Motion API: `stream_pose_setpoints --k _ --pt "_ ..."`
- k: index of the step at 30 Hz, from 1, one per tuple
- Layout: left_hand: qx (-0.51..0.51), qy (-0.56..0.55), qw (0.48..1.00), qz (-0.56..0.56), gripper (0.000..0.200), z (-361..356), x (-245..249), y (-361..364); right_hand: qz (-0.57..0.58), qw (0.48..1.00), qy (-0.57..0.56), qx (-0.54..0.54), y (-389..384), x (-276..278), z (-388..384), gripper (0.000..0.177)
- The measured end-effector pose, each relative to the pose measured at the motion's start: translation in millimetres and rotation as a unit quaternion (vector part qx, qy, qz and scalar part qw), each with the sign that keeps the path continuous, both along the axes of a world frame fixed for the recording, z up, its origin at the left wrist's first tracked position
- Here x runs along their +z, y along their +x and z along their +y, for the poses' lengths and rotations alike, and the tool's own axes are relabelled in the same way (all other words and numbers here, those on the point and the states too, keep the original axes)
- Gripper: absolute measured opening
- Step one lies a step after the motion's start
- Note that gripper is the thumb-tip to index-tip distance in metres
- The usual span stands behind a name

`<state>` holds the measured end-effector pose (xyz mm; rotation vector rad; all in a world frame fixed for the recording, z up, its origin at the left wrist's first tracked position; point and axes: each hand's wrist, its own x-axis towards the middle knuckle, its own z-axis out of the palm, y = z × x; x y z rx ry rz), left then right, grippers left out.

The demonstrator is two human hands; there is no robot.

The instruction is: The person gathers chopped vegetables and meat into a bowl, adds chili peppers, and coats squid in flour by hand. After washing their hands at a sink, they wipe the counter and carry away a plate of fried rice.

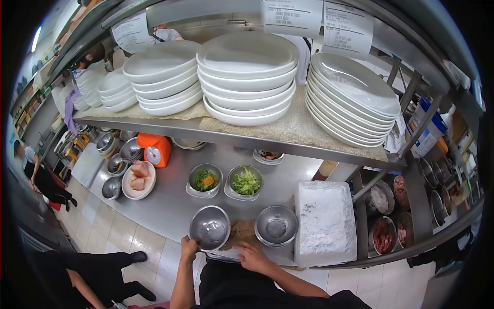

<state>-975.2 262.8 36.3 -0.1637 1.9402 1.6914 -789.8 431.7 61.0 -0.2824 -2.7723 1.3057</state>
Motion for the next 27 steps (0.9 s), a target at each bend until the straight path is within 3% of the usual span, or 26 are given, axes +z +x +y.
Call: stream_pose_setpoints --k 1,3,4,5,9,13,18,21,24,27 --pt "0.038 0.006 0.999 -0.003 0.022 -4.7 4.3 2.3 0.001 1.000 -0.002 0.002 -5.2 -6.2 -0.6 0.042" --pt "0.055 0.025 0.998 -0.004 0.022 -22.0 7.7 5.7 0.013 0.990 0.136 -0.035 -15.1 -12.2 -3.9 0.046" --pt "0.068 0.047 0.997 -0.008 0.022 -27.5 11.0 7.0 0.012 0.990 0.133 -0.046 -18.9 -11.9 -5.7 0.046" --pt "0.099 0.012 0.995 -0.006 0.024 -30.7 14.1 10.9 0.012 0.984 0.169 -0.062 -23.4 -11.3 -6.5 0.048" --pt "0.088 0.019 0.996 -0.003 0.028 -49.0 9.8 13.5 0.022 0.955 0.276 -0.105 -38.4 -26.2 -12.5 0.052" --pt "0.078 0.034 0.996 -0.022 0.029 -58.6 -1.6 12.7 0.037 0.949 0.282 -0.138 -42.9 -38.1 -14.2 0.050" --pt "0.056 0.039 0.998 -0.014 0.029 -65.8 8.7 11.3 0.037 0.938 0.286 -0.192 -51.7 -45.4 -16.5 0.025" --pt "0.055 0.126 0.990 -0.014 0.031 -82.0 4.3 4.8 0.066 0.928 0.269 -0.249 -59.7 -48.3 -19.2 0.016" --pt "0.023 0.120 0.992 0.024 0.033 -96.7 0.2 -0.5 0.079 0.925 0.261 -0.266 -60.3 -47.4 -21.3 0.020" --pt "0.065 0.150 0.986 0.018 0.035 -100.3 -16.9 0.8 0.069 0.926 0.250 -0.274 -59.0 -44.7 -22.6 0.024"
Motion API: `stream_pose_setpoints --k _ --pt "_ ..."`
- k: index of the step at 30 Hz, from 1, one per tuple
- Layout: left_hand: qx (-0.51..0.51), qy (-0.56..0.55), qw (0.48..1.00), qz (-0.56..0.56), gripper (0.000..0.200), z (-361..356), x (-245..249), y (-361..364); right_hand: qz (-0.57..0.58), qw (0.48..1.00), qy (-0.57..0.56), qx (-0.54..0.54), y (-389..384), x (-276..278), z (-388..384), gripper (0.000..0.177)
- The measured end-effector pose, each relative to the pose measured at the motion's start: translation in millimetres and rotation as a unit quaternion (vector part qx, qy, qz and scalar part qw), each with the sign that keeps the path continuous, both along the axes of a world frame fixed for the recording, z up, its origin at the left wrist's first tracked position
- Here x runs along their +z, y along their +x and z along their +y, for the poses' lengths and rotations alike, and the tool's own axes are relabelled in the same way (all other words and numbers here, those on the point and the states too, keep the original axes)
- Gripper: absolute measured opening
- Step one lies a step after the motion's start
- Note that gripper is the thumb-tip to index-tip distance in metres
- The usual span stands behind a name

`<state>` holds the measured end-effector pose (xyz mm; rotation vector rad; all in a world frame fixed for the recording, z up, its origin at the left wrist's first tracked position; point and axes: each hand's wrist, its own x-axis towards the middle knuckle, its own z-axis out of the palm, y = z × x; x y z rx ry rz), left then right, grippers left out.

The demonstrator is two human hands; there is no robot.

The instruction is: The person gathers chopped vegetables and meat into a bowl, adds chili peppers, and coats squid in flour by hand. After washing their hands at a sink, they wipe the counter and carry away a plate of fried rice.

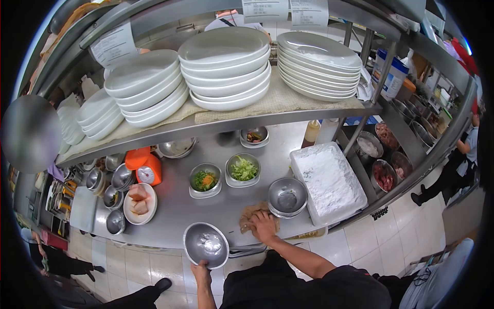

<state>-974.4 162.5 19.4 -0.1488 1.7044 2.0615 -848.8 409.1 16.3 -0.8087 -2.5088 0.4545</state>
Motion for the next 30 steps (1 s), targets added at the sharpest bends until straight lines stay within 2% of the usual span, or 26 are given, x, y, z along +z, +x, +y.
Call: stream_pose_setpoints --k 1,3,5,7,10,12,13,15,17,19,21,23,24,26,27,29,30 --pt "-0.001 0.001 1.000 0.000 0.035 -8.9 -6.4 -0.9 0.000 1.000 0.001 -0.001 0.3 -0.7 -1.1 0.024" --pt "-0.079 -0.105 0.991 -0.021 0.043 -21.4 -8.0 -4.7 0.011 1.000 0.012 -0.026 -1.5 -3.1 -2.8 0.028" --pt "-0.069 -0.075 0.995 -0.014 0.045 -22.8 -1.1 1.0 0.010 0.999 0.014 -0.032 -1.7 -4.7 -5.4 0.029" --pt "-0.042 0.008 0.999 0.002 0.042 -23.2 1.4 3.7 0.008 0.999 0.016 -0.036 -0.2 -0.8 -8.7 0.031" --pt "-0.077 0.011 0.996 -0.052 0.045 -27.8 1.3 0.3 0.044 0.999 0.014 -0.028 3.1 7.2 -17.9 0.024" --pt "-0.140 -0.037 0.984 -0.101 0.047 -35.0 6.6 -2.3 0.048 0.994 0.098 -0.025 10.4 8.9 -29.3 0.022" --pt "-0.113 -0.018 0.988 -0.103 0.047 -37.5 -3.8 -4.1 0.044 0.995 0.083 -0.045 16.5 12.3 -33.0 0.022" --pt "-0.109 -0.024 0.989 -0.094 0.045 -44.3 -26.1 -10.0 0.060 0.997 -0.037 0.022 29.9 25.6 -28.6 0.019" --pt "-0.119 -0.031 0.984 -0.130 0.040 -41.7 -10.5 -6.7 0.079 0.995 -0.061 0.020 33.7 50.1 -21.7 0.017" --pt "-0.090 -0.003 0.988 -0.122 0.033 -37.9 -15.2 -10.1 0.130 0.972 -0.194 -0.012 30.6 61.2 -15.4 0.014" --pt "-0.091 -0.029 0.986 -0.139 0.031 -42.9 -27.9 -12.0 0.137 0.968 -0.212 -0.011 28.9 65.1 -10.7 0.011" --pt "-0.057 -0.047 0.989 -0.124 0.031 -44.2 -22.8 -7.8 0.144 0.952 -0.270 -0.016 23.4 55.8 -8.8 0.016" --pt "-0.032 -0.052 0.990 -0.129 0.032 -44.8 -9.8 -5.7 0.119 0.950 -0.286 0.037 23.5 42.6 -4.1 0.016" --pt "0.027 -0.056 0.988 -0.143 0.033 -45.3 17.8 1.2 0.044 0.903 -0.428 0.026 19.1 19.1 6.6 0.011" --pt "0.067 -0.030 0.986 -0.152 0.035 -47.3 29.1 4.9 0.025 0.898 -0.436 0.061 5.3 19.1 -0.5 0.011" --pt "0.119 -0.002 0.980 -0.158 0.037 -55.6 36.9 0.2 0.093 0.875 -0.450 0.155 -18.9 35.7 -30.7 0.019" --pt "0.140 0.006 0.979 -0.146 0.039 -63.7 34.9 -3.3 0.067 0.847 -0.484 0.207 -31.5 37.3 -42.7 0.033"
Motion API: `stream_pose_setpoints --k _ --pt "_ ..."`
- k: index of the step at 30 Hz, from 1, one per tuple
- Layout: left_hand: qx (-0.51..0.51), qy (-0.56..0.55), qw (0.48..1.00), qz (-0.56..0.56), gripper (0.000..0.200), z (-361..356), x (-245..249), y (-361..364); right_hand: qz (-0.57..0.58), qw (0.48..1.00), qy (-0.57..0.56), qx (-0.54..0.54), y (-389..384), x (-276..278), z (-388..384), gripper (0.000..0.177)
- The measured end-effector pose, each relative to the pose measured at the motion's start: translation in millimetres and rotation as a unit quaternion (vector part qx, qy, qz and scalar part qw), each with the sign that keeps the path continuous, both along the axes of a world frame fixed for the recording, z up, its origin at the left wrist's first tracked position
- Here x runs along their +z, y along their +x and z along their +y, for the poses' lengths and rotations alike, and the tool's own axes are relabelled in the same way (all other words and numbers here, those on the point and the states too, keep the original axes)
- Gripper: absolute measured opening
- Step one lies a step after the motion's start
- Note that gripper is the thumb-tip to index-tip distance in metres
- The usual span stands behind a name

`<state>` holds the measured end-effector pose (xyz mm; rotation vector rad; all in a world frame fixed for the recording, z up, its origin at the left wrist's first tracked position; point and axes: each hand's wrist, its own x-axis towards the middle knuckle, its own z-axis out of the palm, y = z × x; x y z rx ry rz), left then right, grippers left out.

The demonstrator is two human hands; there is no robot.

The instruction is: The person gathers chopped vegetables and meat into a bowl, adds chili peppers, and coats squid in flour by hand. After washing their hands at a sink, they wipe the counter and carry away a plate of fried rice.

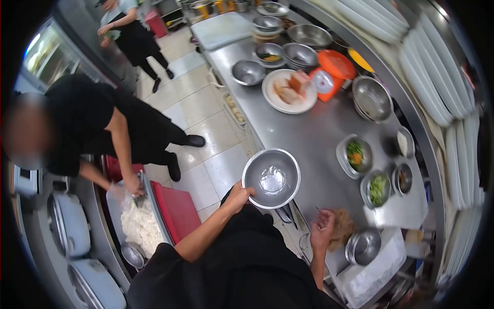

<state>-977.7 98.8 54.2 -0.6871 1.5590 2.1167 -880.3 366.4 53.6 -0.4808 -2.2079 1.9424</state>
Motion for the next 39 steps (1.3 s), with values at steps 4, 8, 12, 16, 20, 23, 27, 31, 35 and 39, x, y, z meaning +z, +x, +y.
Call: stream_pose_setpoints --k 4,8,12,16,20,23,27,31,35,39 --pt "0.063 -0.002 0.997 0.034 0.037 -49.4 12.2 -43.2 -0.006 0.990 -0.076 0.121 -87.1 25.5 -80.6 0.042" --pt "0.092 -0.027 0.991 0.091 0.038 -95.6 21.1 -112.3 -0.048 0.939 -0.263 0.217 -184.9 55.6 -165.8 0.049" --pt "0.034 -0.061 0.974 0.216 0.043 -138.4 26.9 -191.8 -0.130 0.928 -0.284 0.201 -285.5 52.5 -230.8 0.038" --pt "-0.124 -0.045 0.967 0.218 0.059 -193.8 82.3 -270.3 -0.079 0.938 -0.325 0.094 -364.7 68.9 -257.5 0.041" --pt "-0.146 0.059 0.979 0.132 0.058 -256.6 71.2 -384.7 -0.066 0.938 -0.339 0.037 -414.9 91.8 -253.4 0.051" --pt "-0.118 -0.116 0.977 0.132 0.051 -272.9 60.4 -476.1 -0.053 0.942 -0.332 -0.015 -441.2 100.0 -252.6 0.052" --pt "-0.143 -0.210 0.949 0.186 0.038 -294.0 73.1 -586.2 -0.060 0.940 -0.317 -0.115 -492.6 114.0 -286.0 0.044" --pt "-0.116 -0.262 0.926 0.246 0.030 -342.1 69.3 -694.3 -0.075 0.931 -0.327 -0.144 -584.0 63.2 -317.4 0.048" --pt "-0.062 -0.257 0.933 0.245 0.026 -418.3 82.3 -781.6 -0.121 0.926 -0.341 -0.110 -686.5 67.2 -372.4 0.036" --pt "0.024 -0.257 0.928 0.269 0.024 -491.9 104.3 -873.5 -0.095 0.938 -0.333 0.008 -779.8 53.0 -414.6 0.027"
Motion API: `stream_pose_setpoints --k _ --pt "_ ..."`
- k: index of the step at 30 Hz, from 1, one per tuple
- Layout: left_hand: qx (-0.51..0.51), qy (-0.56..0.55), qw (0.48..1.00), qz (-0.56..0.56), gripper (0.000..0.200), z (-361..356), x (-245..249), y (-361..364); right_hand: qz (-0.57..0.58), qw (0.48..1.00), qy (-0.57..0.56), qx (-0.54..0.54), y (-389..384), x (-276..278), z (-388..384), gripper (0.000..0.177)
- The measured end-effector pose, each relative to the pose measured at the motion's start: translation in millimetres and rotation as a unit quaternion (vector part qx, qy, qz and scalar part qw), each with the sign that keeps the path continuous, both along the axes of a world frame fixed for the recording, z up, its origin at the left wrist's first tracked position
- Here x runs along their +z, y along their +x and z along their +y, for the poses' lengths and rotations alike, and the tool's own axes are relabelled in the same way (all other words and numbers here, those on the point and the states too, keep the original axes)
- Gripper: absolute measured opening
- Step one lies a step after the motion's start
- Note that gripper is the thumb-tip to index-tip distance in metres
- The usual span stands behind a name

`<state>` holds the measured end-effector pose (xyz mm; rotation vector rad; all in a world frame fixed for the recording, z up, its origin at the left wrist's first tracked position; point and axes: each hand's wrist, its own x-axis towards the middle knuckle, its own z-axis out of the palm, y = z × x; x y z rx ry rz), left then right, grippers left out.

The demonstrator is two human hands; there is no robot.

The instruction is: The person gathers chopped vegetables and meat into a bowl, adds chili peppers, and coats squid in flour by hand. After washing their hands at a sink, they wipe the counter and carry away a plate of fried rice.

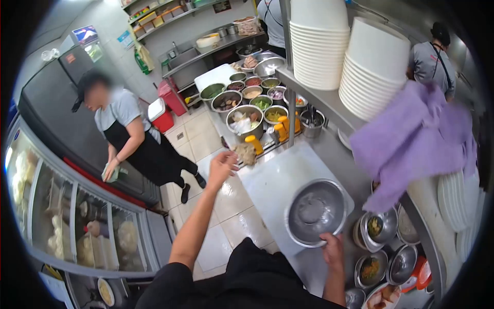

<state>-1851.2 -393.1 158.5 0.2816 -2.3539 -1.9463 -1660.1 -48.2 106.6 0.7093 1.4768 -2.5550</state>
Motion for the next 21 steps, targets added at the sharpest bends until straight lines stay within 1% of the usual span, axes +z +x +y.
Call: stream_pose_setpoints --k 2,3,4,5,7,8,9,10,11,12,14,15,16,17,18,19,20,21 --pt "0.025 0.002 1.000 0.006 0.028 -27.3 7.9 -59.1 -0.008 0.999 -0.018 0.043 -48.2 10.1 -30.5 0.024" --pt "0.037 0.021 0.999 0.014 0.028 -36.4 11.7 -92.2 0.001 0.998 -0.024 0.060 -73.2 10.9 -48.0 0.022" --pt "0.020 0.011 1.000 0.006 0.028 -47.2 12.3 -131.1 0.010 0.997 -0.032 0.073 -96.2 10.0 -65.2 0.020" --pt "0.006 0.018 1.000 -0.001 0.028 -53.4 11.9 -173.8 0.009 0.998 -0.029 0.052 -115.2 8.6 -80.2 0.020" --pt "-0.030 0.015 0.999 -0.005 0.032 -58.1 7.1 -266.2 0.001 0.994 0.028 0.106 -152.6 5.5 -108.6 0.022" --pt "-0.053 0.004 0.999 -0.004 0.036 -55.9 -0.4 -312.9 -0.006 0.997 0.028 0.076 -167.8 6.4 -123.4 0.022" --pt "-0.050 0.039 0.998 -0.016 0.040 -47.1 -3.2 -352.9 -0.021 0.996 0.058 0.057 -182.0 11.5 -138.2 0.024" --pt "-0.059 0.013 0.998 -0.007 0.042 -46.4 -22.1 -405.4 -0.038 0.995 0.086 0.039 -198.2 12.0 -152.8 0.028" --pt "-0.085 0.009 0.996 -0.024 0.042 -46.4 -39.2 -459.2 -0.025 0.997 0.073 0.016 -209.7 1.8 -164.3 0.030" --pt "-0.108 0.003 0.993 -0.048 0.042 -44.9 -57.7 -498.9 -0.045 0.996 0.071 -0.011 -216.6 -1.3 -175.1 0.030" --pt "-0.113 -0.004 0.993 -0.014 0.036 -25.3 -58.7 -534.4 -0.071 0.988 0.139 -0.019 -231.9 0.9 -188.8 0.033" --pt "-0.166 0.001 0.984 -0.069 0.029 -34.9 -90.0 -584.9 -0.095 0.986 0.121 -0.060 -241.5 8.9 -197.4 0.033" --pt "-0.170 0.030 0.983 -0.068 0.027 -37.7 -118.7 -620.7 -0.103 0.982 0.127 -0.093 -251.9 13.6 -202.5 0.033" --pt "-0.151 0.006 0.988 -0.038 0.024 -31.2 -110.7 -619.3 -0.101 0.982 0.120 -0.105 -259.7 21.9 -207.0 0.032" --pt "-0.186 0.105 0.974 -0.076 0.021 -29.1 -104.0 -615.1 -0.099 0.981 0.110 -0.129 -264.9 28.4 -215.2 0.031" --pt "-0.221 0.138 0.963 -0.070 0.017 -24.5 -96.1 -605.9 -0.115 0.972 0.150 -0.138 -271.6 33.8 -222.7 0.028" --pt "-0.359 0.108 0.920 -0.113 0.016 -36.1 -119.4 -636.7 -0.096 0.971 0.168 -0.139 -276.1 20.3 -232.6 0.025" --pt "-0.358 0.101 0.924 -0.084 0.012 -26.7 -117.8 -631.5 -0.079 0.969 0.190 -0.139 -282.6 1.8 -236.4 0.022"
